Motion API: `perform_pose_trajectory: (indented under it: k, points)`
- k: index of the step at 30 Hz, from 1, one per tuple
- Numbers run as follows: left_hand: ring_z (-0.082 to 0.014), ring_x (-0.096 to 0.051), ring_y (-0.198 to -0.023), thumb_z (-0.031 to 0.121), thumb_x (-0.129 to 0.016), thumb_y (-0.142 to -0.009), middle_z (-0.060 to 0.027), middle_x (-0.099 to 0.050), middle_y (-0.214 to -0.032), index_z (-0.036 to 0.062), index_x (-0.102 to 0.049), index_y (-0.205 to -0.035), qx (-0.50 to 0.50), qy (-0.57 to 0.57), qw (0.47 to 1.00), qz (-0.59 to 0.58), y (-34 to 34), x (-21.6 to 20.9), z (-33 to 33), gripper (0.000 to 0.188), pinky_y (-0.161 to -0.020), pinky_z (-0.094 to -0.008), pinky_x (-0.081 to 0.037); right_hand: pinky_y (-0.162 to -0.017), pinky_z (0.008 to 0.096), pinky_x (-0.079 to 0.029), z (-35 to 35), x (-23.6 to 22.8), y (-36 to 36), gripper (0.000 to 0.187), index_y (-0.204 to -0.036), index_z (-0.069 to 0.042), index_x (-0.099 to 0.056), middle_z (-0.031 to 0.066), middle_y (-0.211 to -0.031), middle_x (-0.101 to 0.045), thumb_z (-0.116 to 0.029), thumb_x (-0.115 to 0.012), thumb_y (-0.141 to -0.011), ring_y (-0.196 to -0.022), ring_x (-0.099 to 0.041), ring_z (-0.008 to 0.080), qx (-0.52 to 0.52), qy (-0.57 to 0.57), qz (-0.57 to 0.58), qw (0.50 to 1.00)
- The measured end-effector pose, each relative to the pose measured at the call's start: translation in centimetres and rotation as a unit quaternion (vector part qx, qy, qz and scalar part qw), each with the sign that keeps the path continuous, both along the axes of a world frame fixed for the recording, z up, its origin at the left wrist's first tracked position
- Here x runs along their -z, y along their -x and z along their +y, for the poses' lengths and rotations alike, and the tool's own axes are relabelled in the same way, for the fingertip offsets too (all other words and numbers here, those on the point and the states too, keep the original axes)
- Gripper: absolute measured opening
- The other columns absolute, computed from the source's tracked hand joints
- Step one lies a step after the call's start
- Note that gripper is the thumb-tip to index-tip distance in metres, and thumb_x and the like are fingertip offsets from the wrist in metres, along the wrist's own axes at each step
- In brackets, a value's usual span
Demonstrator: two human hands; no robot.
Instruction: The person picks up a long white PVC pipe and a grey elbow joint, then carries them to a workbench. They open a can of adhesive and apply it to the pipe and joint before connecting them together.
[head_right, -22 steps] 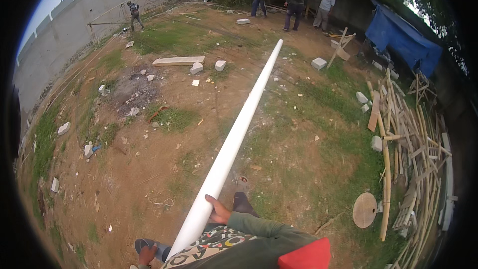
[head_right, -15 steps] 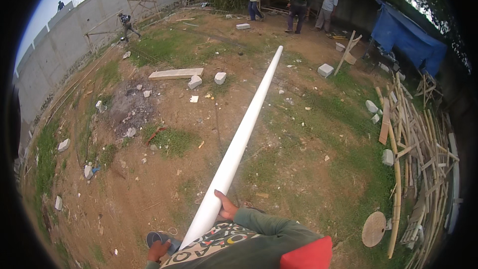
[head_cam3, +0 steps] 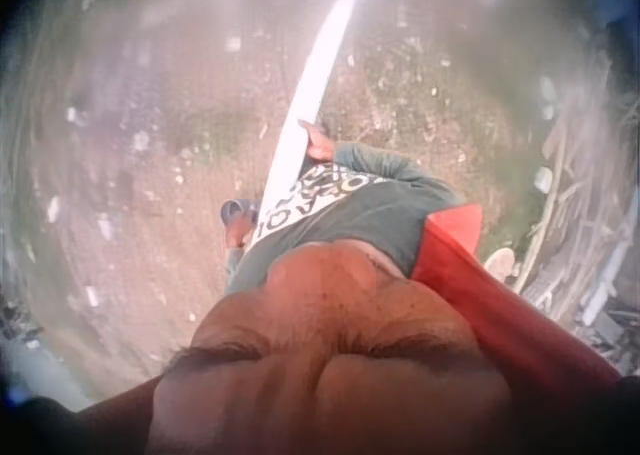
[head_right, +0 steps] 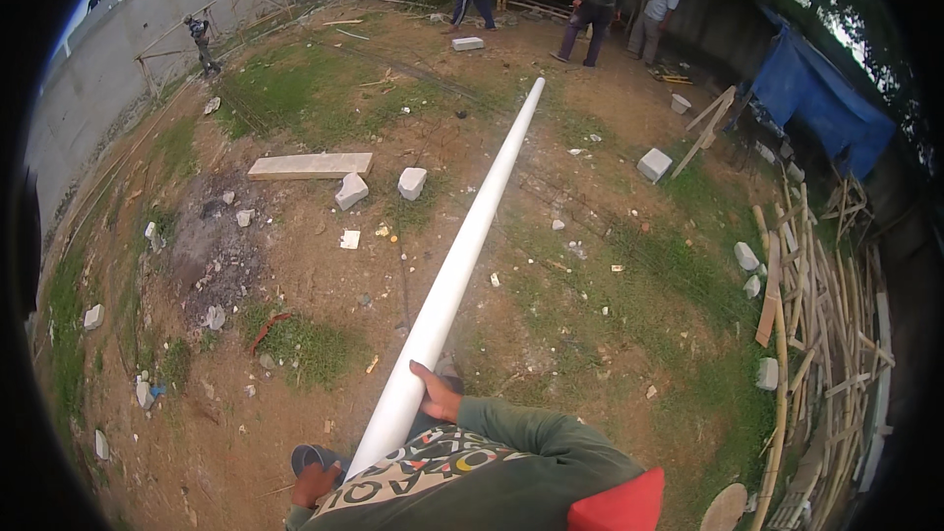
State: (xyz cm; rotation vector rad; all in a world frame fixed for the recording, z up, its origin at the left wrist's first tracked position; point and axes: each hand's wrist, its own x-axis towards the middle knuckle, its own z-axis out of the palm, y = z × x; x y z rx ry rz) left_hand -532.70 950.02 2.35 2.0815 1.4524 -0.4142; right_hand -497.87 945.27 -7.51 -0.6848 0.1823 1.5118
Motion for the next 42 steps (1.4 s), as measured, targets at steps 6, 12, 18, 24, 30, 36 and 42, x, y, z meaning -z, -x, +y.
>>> perform_pose_trajectory:
  k: [6, 12, 18, 24, 30, 36, 42]
  points:
    - [-0.0487, -0.063, -0.092, 0.055, -0.055, -0.092, -0.0323, -0.066, -0.089, -0.0062, -0.069, -0.079, 0.006, 0.015, 1.000, 0.003, -15.7, -3.6, 14.9, 0.064, -0.083, -0.0582, -0.045, -0.113, 0.0517, -0.037, 14.3, -3.7, -13.5, 0.068, -0.143, -0.002, -0.039, 0.0187, -0.134, -0.054, -0.040, -0.067, -0.094, -0.126, -0.052, 0.0344, 0.024, 0.032, 0.002, 0.999]
    - [-0.0513, -0.062, -0.088, 0.055, -0.054, -0.094, -0.0343, -0.064, -0.085, -0.0068, -0.067, -0.077, 0.024, 0.014, 1.000, -0.002, -30.5, -4.6, 26.3, 0.065, -0.078, -0.0592, -0.045, -0.113, 0.0518, -0.037, 26.3, -3.5, -26.4, 0.068, -0.144, -0.003, -0.039, 0.0189, -0.137, -0.053, -0.042, -0.065, -0.094, -0.127, -0.051, 0.0349, 0.024, 0.020, 0.020, 0.999]
    - [-0.0508, -0.062, -0.087, 0.055, -0.051, -0.096, -0.0336, -0.065, -0.087, -0.0066, -0.067, -0.079, 0.000, 0.049, 0.998, 0.030, -49.2, -3.7, 38.2, 0.066, -0.080, -0.0602, -0.046, -0.114, 0.0505, -0.037, 39.1, -2.4, -44.7, 0.070, -0.143, -0.002, -0.039, 0.0197, -0.139, -0.052, -0.043, -0.066, -0.094, -0.129, -0.050, 0.0341, -0.009, 0.032, 0.017, 0.999]
    - [-0.0520, -0.061, -0.091, 0.054, -0.050, -0.097, -0.0318, -0.065, -0.089, -0.0009, -0.070, -0.089, -0.016, 0.066, 0.997, 0.030, -67.9, -4.5, 49.7, 0.059, -0.080, -0.0597, -0.046, -0.109, 0.0497, -0.042, 50.9, -4.9, -63.5, 0.066, -0.142, -0.001, -0.041, 0.0193, -0.132, -0.056, -0.037, -0.069, -0.093, -0.123, -0.055, 0.0347, 0.013, 0.035, -0.004, 0.999]
    - [-0.0532, -0.060, -0.087, 0.054, -0.054, -0.095, -0.0343, -0.063, -0.084, -0.0068, -0.067, -0.082, -0.016, 0.046, 0.999, -0.009, -81.9, -3.9, 60.3, 0.064, -0.075, -0.0619, -0.044, -0.109, 0.0494, -0.042, 61.7, -4.6, -77.9, 0.063, -0.140, -0.001, -0.043, 0.0180, -0.131, -0.057, -0.037, -0.067, -0.094, -0.122, -0.055, 0.0334, 0.021, 0.038, -0.019, 0.999]
    - [-0.0537, -0.061, -0.088, 0.052, -0.055, -0.095, -0.0361, -0.064, -0.087, -0.0077, -0.069, -0.081, -0.062, 0.055, 0.996, -0.022, -98.5, -0.7, 75.4, 0.063, -0.077, -0.0602, -0.045, -0.109, 0.0483, -0.042, 77.2, -0.5, -94.8, 0.062, -0.141, -0.002, -0.044, 0.0182, -0.133, -0.056, -0.038, -0.066, -0.095, -0.123, -0.055, 0.0320, 0.004, -0.002, -0.008, 1.000]
    - [-0.0519, -0.063, -0.088, 0.056, -0.055, -0.093, -0.0344, -0.066, -0.088, -0.0073, -0.070, -0.082, 0.055, -0.035, 0.995, -0.074, -114.8, 2.0, 93.9, 0.066, -0.080, -0.0602, -0.047, -0.111, 0.0493, -0.040, 93.6, -2.4, -111.4, 0.068, -0.144, -0.004, -0.039, 0.0191, -0.137, -0.053, -0.041, -0.066, -0.094, -0.127, -0.052, 0.0326, 0.047, 0.002, -0.071, 0.996]
